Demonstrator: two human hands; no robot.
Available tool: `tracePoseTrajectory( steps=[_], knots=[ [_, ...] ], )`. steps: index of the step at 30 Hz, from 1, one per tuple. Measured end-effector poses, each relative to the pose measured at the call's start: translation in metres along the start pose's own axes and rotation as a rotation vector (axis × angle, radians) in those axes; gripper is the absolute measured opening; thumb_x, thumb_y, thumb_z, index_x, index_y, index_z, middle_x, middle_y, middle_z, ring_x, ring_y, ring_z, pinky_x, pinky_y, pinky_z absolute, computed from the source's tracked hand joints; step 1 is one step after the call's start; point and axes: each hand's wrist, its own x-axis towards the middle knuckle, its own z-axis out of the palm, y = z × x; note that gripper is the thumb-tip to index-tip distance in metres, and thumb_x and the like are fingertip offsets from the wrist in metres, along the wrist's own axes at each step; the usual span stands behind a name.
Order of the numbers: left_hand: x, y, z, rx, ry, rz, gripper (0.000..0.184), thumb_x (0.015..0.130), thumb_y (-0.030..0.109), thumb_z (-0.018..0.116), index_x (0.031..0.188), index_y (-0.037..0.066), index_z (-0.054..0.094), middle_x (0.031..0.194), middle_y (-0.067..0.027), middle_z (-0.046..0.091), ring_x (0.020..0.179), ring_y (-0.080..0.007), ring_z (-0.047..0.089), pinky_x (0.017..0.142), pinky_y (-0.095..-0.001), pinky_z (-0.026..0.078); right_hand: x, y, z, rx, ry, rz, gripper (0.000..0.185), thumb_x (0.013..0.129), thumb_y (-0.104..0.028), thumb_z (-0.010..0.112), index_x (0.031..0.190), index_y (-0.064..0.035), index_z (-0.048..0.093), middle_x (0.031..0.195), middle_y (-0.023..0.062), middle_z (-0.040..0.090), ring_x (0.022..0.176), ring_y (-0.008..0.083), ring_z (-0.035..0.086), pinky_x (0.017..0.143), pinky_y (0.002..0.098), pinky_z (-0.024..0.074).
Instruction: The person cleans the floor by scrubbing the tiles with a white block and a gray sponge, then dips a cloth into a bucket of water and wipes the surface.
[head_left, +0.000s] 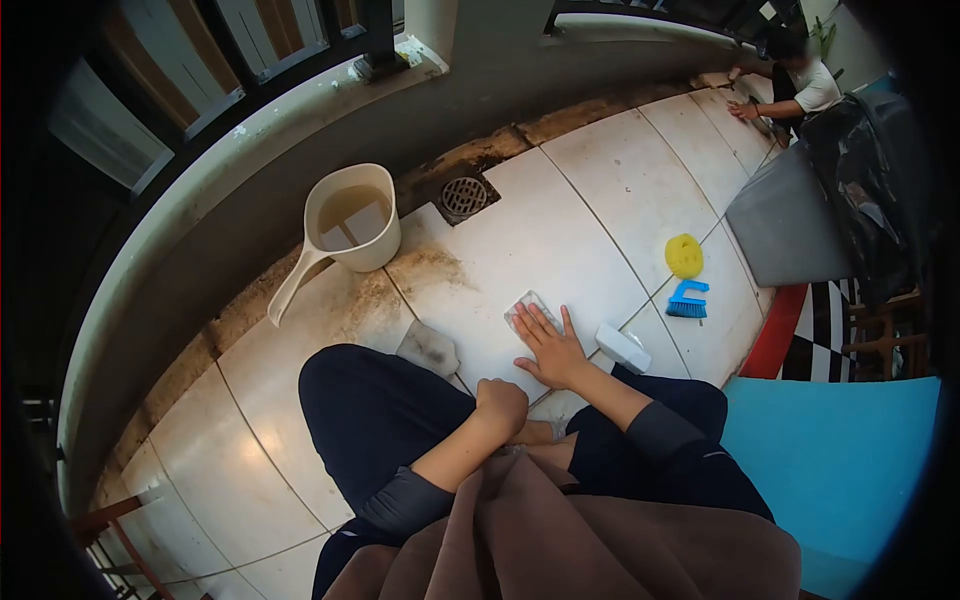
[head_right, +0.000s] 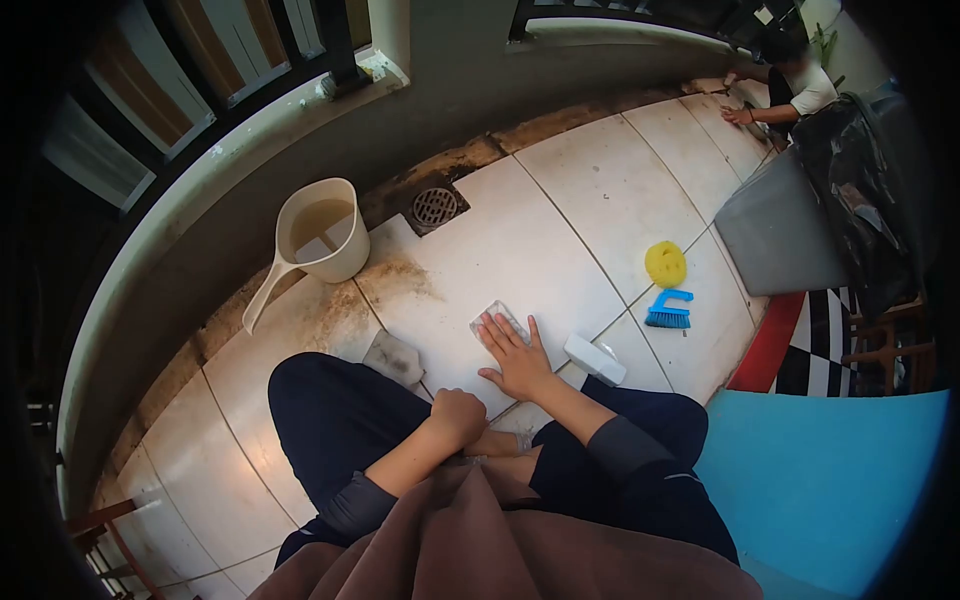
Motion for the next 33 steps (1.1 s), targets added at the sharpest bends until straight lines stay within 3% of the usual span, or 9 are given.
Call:
tracePoseTrajectory(
  steps=[7,10,17,24,28,33],
  knots=[
    [0.003,-0.005,0.002,-0.036,-0.024,-0.003,0.031,0.084,0.037,0.054,0.087,0.010,0.069,0.090,-0.0074,0.066,0.090,-0.0231,0.060,0.072,-0.0362,0.045,0.153,0.008,-0.033,0.036,0.011,0.089,0.068,0.091,-0.052,0.027,0.143,-0.0138,0.007,0.150,0.0010,0.001,0.138,0.0183,0.001,0.107,0.0562,0.0012],
    [0.003,-0.008,0.000,-0.058,-0.016,0.003,0.032,0.084,0.037,0.054,0.086,0.010,0.069,0.088,-0.0082,0.066,0.088,-0.0233,0.061,0.071,-0.0360,0.046,0.170,0.009,-0.038,0.042,0.012,0.084,0.068,0.091,-0.053,0.027,0.144,-0.0144,0.007,0.150,0.0004,0.001,0.138,0.0179,0.001,0.107,0.0564,0.0015],
    [-0.007,-0.012,-0.009,-0.105,-0.026,-0.001,0.033,0.084,0.038,0.054,0.087,0.009,0.069,0.090,-0.0100,0.066,0.088,-0.0248,0.063,0.073,-0.0369,0.048,0.092,0.010,-0.012,-0.032,0.095,-0.064,0.069,0.089,-0.052,0.033,0.143,-0.0132,0.012,0.150,0.0017,0.004,0.138,0.0187,0.003,0.106,0.0579,0.0027],
    [-0.007,-0.007,-0.005,-0.063,0.020,0.012,0.032,0.084,0.037,0.053,0.088,0.008,0.069,0.089,-0.0098,0.066,0.088,-0.0257,0.063,0.073,-0.0375,0.048,-0.062,0.007,0.012,0.038,-0.064,-0.098,0.071,0.087,-0.055,0.034,0.142,-0.0121,0.018,0.150,0.0022,0.009,0.138,0.0180,0.006,0.104,0.0611,0.0030],
    [-0.003,-0.003,0.000,-0.024,0.004,-0.008,0.031,0.084,0.037,0.053,0.090,0.010,0.068,0.092,-0.0086,0.066,0.091,-0.0241,0.061,0.074,-0.0372,0.046,-0.055,-0.003,0.012,-0.005,-0.061,-0.045,0.070,0.087,-0.055,0.034,0.142,-0.0128,0.019,0.150,0.0019,0.008,0.138,0.0177,0.006,0.104,0.0612,0.0028],
    [0.000,0.001,-0.005,-0.015,-0.070,-0.015,0.029,0.085,0.035,0.053,0.092,0.012,0.068,0.095,-0.0068,0.065,0.094,-0.0216,0.059,0.076,-0.0361,0.044,0.019,-0.010,-0.003,0.010,0.029,-0.023,0.067,0.090,-0.051,0.033,0.142,-0.0134,0.017,0.150,0.0015,0.008,0.138,0.0185,0.007,0.104,0.0605,0.0032]
  ],
)
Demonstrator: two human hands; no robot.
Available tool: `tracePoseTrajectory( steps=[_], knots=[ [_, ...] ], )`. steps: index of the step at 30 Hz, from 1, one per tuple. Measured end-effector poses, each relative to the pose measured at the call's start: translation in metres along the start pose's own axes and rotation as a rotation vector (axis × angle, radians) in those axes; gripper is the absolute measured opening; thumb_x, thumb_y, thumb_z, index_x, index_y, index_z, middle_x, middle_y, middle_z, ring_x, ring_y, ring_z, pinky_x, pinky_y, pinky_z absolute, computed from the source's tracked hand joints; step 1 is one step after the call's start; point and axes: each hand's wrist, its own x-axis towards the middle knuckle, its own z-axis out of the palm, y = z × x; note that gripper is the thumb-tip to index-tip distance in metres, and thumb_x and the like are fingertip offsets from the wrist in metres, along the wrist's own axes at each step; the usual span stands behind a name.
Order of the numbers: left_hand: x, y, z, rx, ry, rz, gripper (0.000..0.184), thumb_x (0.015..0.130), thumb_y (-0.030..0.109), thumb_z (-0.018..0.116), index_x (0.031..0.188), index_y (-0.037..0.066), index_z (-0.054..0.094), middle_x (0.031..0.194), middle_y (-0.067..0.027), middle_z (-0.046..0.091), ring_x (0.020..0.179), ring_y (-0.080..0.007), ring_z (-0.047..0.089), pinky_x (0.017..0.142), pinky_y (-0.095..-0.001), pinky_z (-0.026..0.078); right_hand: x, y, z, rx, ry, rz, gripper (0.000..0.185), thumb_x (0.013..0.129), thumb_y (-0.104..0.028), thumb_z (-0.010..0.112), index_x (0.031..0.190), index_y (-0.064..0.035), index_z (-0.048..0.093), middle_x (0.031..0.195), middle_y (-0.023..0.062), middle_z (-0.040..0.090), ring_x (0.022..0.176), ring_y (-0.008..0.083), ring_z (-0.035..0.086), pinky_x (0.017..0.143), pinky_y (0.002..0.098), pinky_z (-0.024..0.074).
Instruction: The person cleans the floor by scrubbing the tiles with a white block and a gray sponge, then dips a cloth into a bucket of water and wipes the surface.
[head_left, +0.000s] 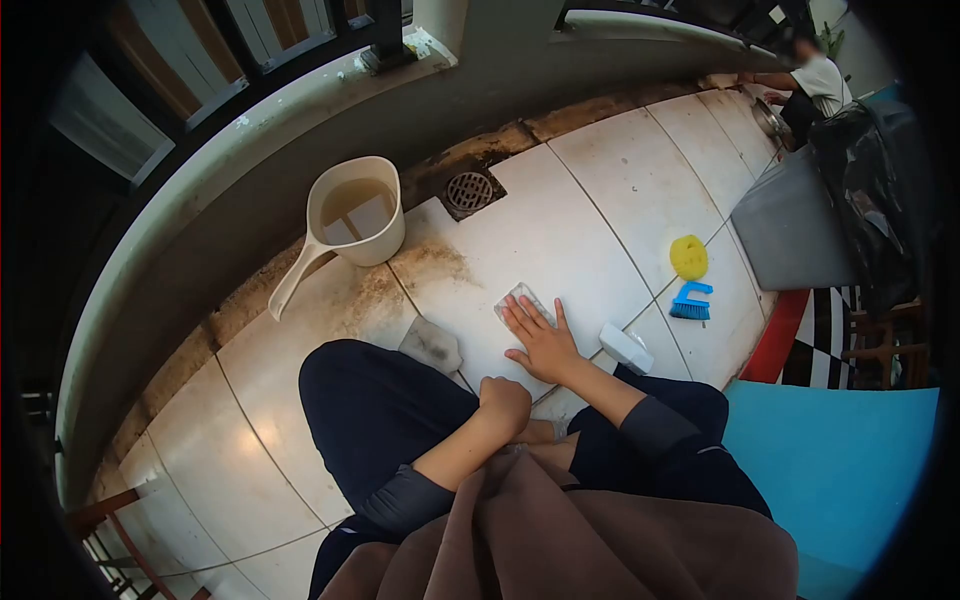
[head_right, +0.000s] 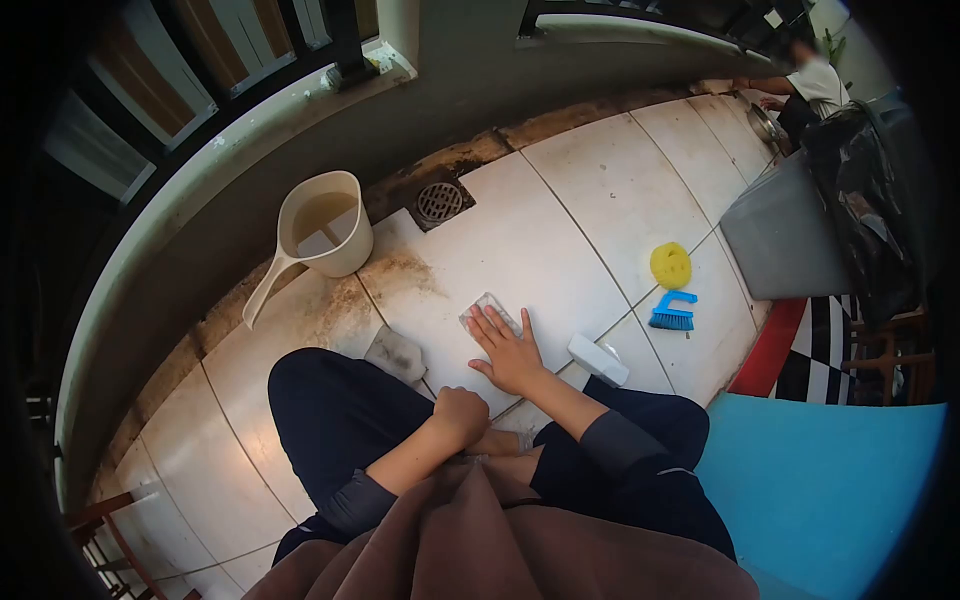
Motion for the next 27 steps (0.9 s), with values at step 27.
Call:
tracePoseTrajectory(
  steps=[27],
  knots=[
    [-0.002,-0.004,0.006,-0.013,0.074,0.001,0.030,0.085,0.036,0.053,0.089,0.011,0.069,0.092,-0.0074,0.066,0.092,-0.0235,0.061,0.074,-0.0372,0.046,-0.084,0.006,0.014,0.000,-0.090,0.027,0.072,0.086,-0.054,0.039,0.142,-0.0127,0.019,0.150,0.0018,0.008,0.138,0.0185,0.007,0.104,0.0606,0.0051]
  ],
)
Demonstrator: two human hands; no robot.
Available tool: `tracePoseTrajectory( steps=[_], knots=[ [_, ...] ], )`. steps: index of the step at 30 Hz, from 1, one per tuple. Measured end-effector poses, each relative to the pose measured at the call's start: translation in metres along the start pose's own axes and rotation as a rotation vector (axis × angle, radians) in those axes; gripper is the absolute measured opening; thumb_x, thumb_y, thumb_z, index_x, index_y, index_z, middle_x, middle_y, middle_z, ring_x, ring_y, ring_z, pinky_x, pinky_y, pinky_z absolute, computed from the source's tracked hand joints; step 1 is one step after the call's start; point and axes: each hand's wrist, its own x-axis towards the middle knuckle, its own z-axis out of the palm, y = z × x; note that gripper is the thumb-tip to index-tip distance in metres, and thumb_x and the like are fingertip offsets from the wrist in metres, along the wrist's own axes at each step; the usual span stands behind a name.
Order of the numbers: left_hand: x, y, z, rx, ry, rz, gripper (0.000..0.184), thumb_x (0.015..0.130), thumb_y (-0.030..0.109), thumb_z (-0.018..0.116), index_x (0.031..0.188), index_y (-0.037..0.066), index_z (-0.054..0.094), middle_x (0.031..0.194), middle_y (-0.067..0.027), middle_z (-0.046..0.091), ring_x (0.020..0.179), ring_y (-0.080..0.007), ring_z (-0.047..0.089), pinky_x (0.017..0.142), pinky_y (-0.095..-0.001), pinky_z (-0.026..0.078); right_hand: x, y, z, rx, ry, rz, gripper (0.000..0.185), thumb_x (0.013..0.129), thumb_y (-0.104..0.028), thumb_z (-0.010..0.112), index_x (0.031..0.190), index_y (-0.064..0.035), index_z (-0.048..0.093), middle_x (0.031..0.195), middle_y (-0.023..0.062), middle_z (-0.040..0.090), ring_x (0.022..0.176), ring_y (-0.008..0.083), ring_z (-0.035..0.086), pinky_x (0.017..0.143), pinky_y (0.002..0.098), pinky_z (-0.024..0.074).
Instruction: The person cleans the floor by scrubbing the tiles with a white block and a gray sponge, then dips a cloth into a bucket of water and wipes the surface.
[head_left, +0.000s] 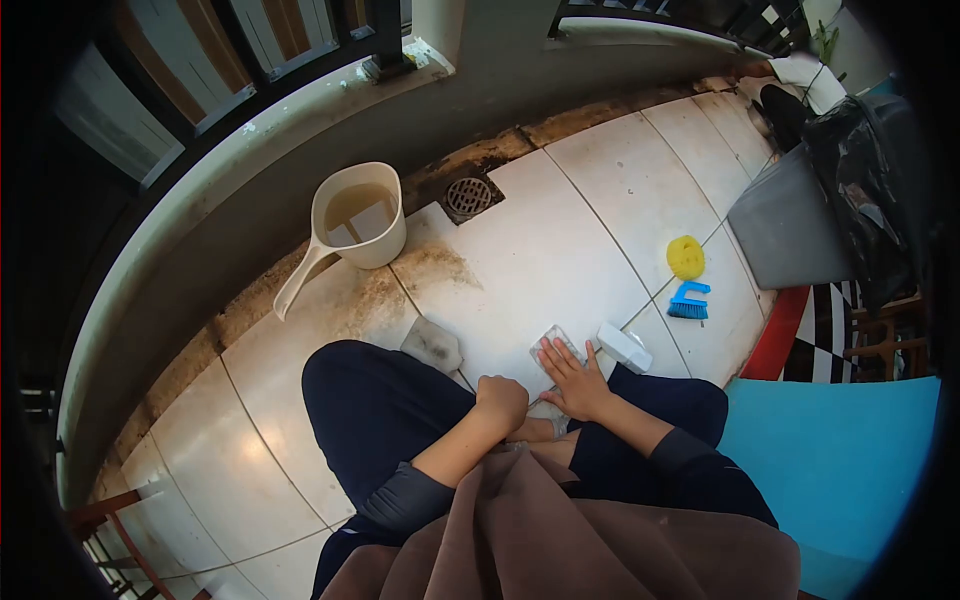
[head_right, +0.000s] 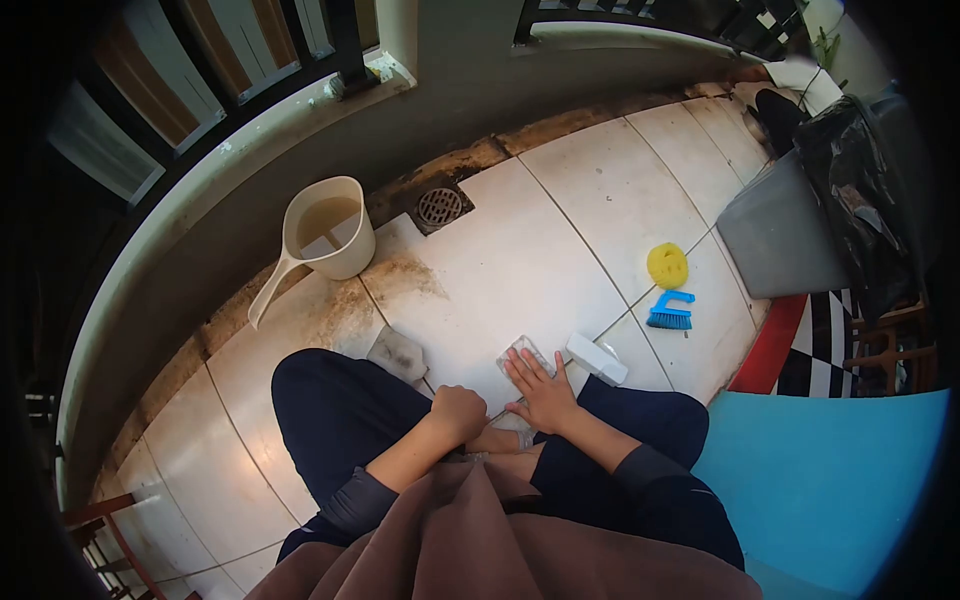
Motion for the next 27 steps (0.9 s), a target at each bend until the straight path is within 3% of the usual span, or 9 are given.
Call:
tracePoseTrajectory(
  steps=[8,12,15,20,27],
  knots=[
    [0.003,0.004,-0.004,0.028,-0.056,0.011,0.028,0.085,0.035,0.053,0.088,0.012,0.069,0.090,-0.0053,0.066,0.091,-0.0213,0.059,0.074,-0.0354,0.043,0.104,-0.002,-0.022,0.046,0.103,0.042,0.070,0.089,-0.050,0.036,0.142,-0.0110,0.014,0.150,0.0041,0.005,0.138,0.0207,0.003,0.106,0.0570,0.0027],
    [0.004,0.002,-0.002,0.011,-0.047,0.018,0.029,0.085,0.035,0.053,0.087,0.011,0.069,0.089,-0.0065,0.066,0.090,-0.0222,0.060,0.073,-0.0356,0.044,0.192,0.006,-0.050,0.051,0.095,0.149,0.069,0.090,-0.054,0.026,0.143,-0.0137,0.006,0.150,-0.0015,-0.001,0.138,0.0171,0.000,0.107,0.0559,-0.0001],
    [0.002,-0.003,-0.005,-0.014,-0.047,0.023,0.030,0.085,0.035,0.053,0.086,0.011,0.069,0.089,-0.0077,0.066,0.088,-0.0233,0.061,0.072,-0.0359,0.045,0.232,0.011,-0.067,0.086,0.075,0.214,0.069,0.090,-0.054,0.025,0.144,-0.0141,0.006,0.150,-0.0017,-0.002,0.138,0.0168,-0.001,0.107,0.0556,-0.0008],
    [0.000,-0.008,-0.005,-0.057,-0.028,0.012,0.031,0.085,0.035,0.052,0.087,0.009,0.069,0.091,-0.0085,0.066,0.089,-0.0245,0.062,0.073,-0.0370,0.046,0.215,0.011,-0.061,0.065,0.069,0.195,0.070,0.090,-0.054,0.026,0.144,-0.0142,0.005,0.150,-0.0006,-0.001,0.138,0.0174,0.000,0.107,0.0554,0.0012],
    [-0.001,-0.005,-0.005,-0.033,-0.025,0.022,0.032,0.085,0.036,0.053,0.089,0.009,0.068,0.092,-0.0083,0.066,0.090,-0.0246,0.062,0.074,-0.0375,0.046,0.050,0.010,-0.020,0.032,-0.025,0.036,0.076,0.087,-0.055,0.035,0.143,-0.0090,0.011,0.150,0.0059,0.004,0.138,0.0214,0.002,0.106,0.0579,0.0027]
  ],
)
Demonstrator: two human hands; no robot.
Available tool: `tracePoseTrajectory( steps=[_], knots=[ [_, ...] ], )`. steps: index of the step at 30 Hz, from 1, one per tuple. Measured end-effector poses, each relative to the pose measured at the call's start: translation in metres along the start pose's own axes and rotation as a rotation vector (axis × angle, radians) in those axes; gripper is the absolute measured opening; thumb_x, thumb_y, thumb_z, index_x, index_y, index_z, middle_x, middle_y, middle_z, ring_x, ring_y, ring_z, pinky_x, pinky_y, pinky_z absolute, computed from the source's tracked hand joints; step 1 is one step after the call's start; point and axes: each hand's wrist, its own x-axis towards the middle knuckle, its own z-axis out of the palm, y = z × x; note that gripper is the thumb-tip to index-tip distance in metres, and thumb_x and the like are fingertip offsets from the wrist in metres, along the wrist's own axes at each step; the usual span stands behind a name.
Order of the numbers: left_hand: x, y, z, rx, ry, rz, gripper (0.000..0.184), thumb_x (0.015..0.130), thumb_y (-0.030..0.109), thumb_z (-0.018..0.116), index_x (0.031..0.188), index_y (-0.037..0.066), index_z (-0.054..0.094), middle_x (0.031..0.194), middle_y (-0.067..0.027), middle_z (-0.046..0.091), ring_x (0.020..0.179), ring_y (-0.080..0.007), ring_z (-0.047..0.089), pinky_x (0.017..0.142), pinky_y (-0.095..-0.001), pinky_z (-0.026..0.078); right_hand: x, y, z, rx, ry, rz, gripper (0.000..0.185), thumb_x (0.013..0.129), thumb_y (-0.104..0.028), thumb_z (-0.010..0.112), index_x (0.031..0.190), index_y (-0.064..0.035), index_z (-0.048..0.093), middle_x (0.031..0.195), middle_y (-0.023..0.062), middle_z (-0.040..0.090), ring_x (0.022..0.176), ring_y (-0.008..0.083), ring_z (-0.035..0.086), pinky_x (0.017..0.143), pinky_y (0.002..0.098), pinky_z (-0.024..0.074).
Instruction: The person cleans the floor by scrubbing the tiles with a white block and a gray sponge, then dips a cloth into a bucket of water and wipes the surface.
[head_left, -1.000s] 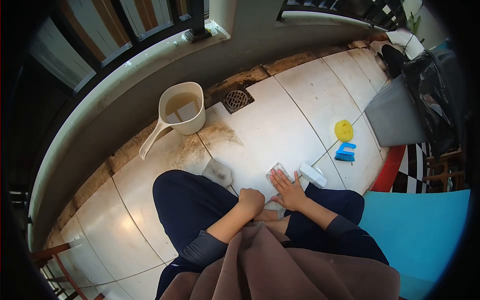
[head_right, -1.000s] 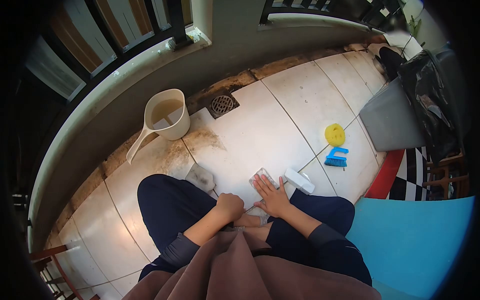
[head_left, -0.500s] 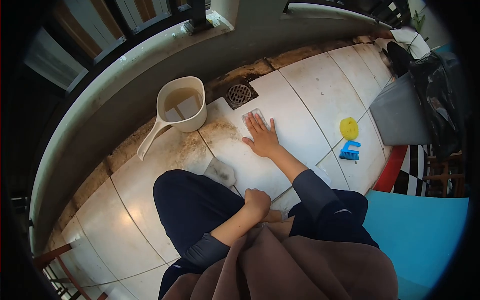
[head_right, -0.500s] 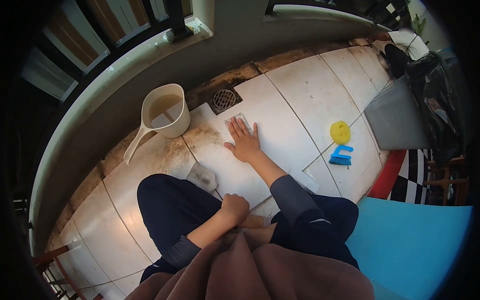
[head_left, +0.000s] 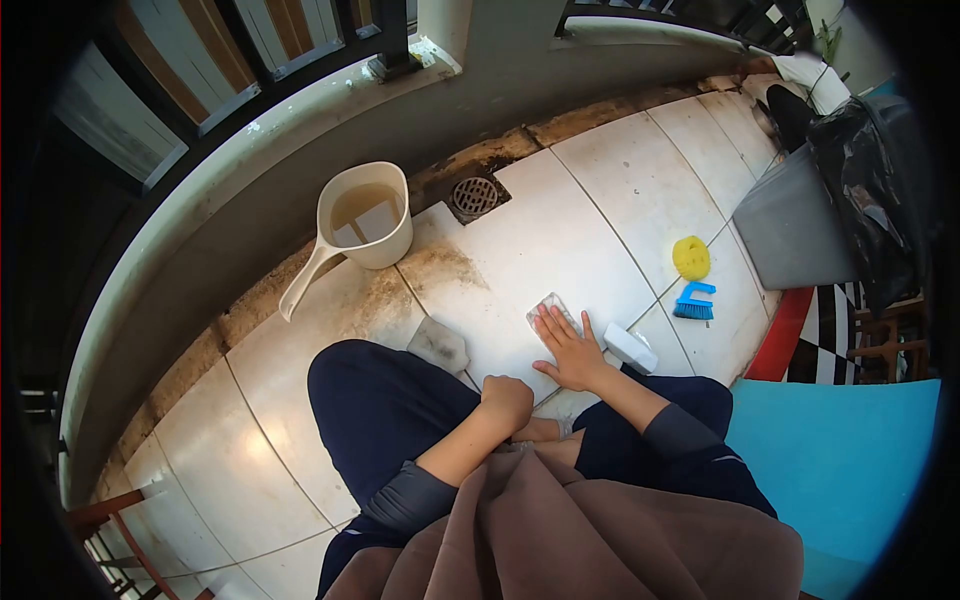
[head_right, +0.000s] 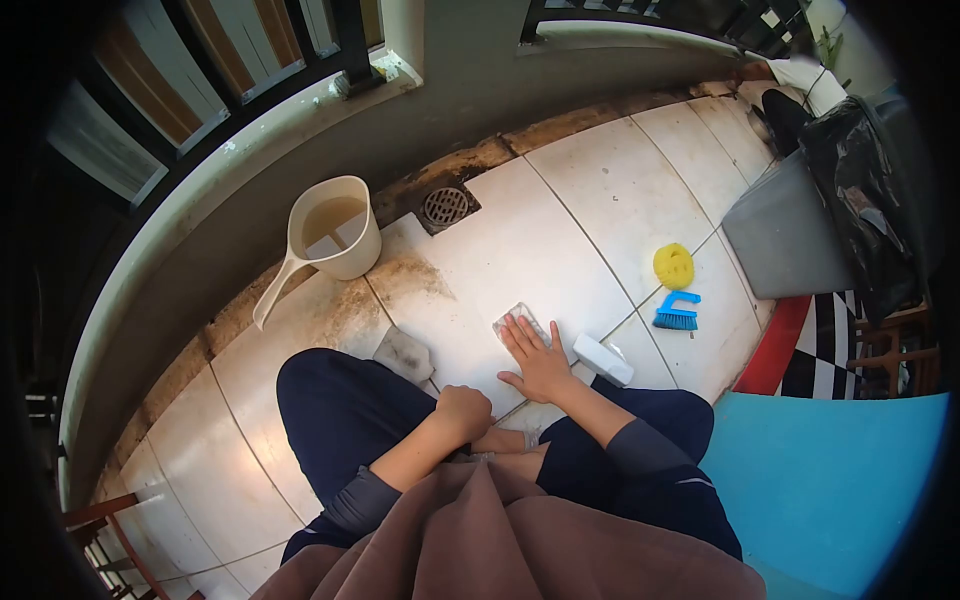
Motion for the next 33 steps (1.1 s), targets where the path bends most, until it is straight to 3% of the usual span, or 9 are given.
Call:
tracePoseTrajectory(
  steps=[3,7,12,16,23,28,33],
  knots=[
    [0.000,0.003,0.002,0.019,0.017,-0.013,0.031,0.085,0.036,0.053,0.089,0.010,0.069,0.092,-0.0079,0.066,0.090,-0.0240,0.062,0.074,-0.0374,0.046,-0.052,0.004,0.010,-0.002,-0.097,-0.010,0.076,0.087,-0.055,0.035,0.142,-0.0085,0.012,0.150,0.0067,0.004,0.138,0.0223,0.003,0.106,0.0570,0.0023],
    [0.001,0.005,0.003,0.039,0.009,-0.009,0.030,0.085,0.036,0.053,0.089,0.011,0.069,0.091,-0.0074,0.066,0.091,-0.0229,0.061,0.073,-0.0364,0.045,-0.045,0.003,0.019,-0.035,-0.044,0.026,0.074,0.088,-0.056,0.032,0.143,-0.0103,0.013,0.150,0.0050,0.004,0.138,0.0191,0.002,0.108,0.0534,0.0020],
    [0.003,0.009,0.000,0.053,-0.026,-0.018,0.028,0.084,0.035,0.054,0.087,0.011,0.069,0.090,-0.0061,0.066,0.090,-0.0216,0.060,0.073,-0.0351,0.044,0.020,0.011,0.002,0.023,0.115,0.059,0.071,0.089,-0.049,0.037,0.142,-0.0087,0.014,0.150,0.0073,0.008,0.138,0.0227,0.008,0.108,0.0525,0.0044],
    [0.004,0.009,-0.001,0.052,-0.038,-0.012,0.027,0.084,0.034,0.055,0.087,0.011,0.069,0.090,-0.0056,0.066,0.092,-0.0214,0.059,0.072,-0.0349,0.044,0.102,0.024,-0.022,-0.008,0.095,0.147,0.069,0.090,-0.052,0.029,0.143,-0.0130,0.008,0.150,0.0002,0.001,0.138,0.0172,0.000,0.108,0.0522,0.0031],
    [0.009,0.001,0.002,0.007,-0.035,-0.011,0.028,0.084,0.034,0.054,0.087,0.011,0.069,0.089,-0.0067,0.066,0.089,-0.0229,0.061,0.072,-0.0359,0.045,0.196,0.028,-0.056,0.071,0.081,0.284,0.069,0.090,-0.054,0.026,0.144,-0.0166,0.003,0.150,-0.0011,-0.003,0.138,0.0170,-0.002,0.108,0.0525,0.0009],
    [0.007,0.000,0.002,-0.009,-0.024,-0.018,0.030,0.084,0.035,0.053,0.087,0.010,0.069,0.089,-0.0081,0.066,0.088,-0.0242,0.062,0.073,-0.0365,0.046,0.171,0.020,-0.050,0.069,0.085,0.250,0.071,0.090,-0.055,0.027,0.144,-0.0147,0.004,0.150,-0.0003,-0.002,0.138,0.0176,-0.001,0.108,0.0524,0.0008],
    [0.006,0.000,0.002,-0.024,-0.021,-0.018,0.031,0.085,0.035,0.052,0.088,0.009,0.069,0.091,-0.0085,0.066,0.090,-0.0239,0.062,0.074,-0.0364,0.046,0.067,-0.004,-0.006,-0.018,0.147,0.123,0.076,0.087,-0.056,0.033,0.143,-0.0101,0.010,0.150,0.0045,0.005,0.138,0.0196,0.004,0.108,0.0526,0.0030]
  ],
)
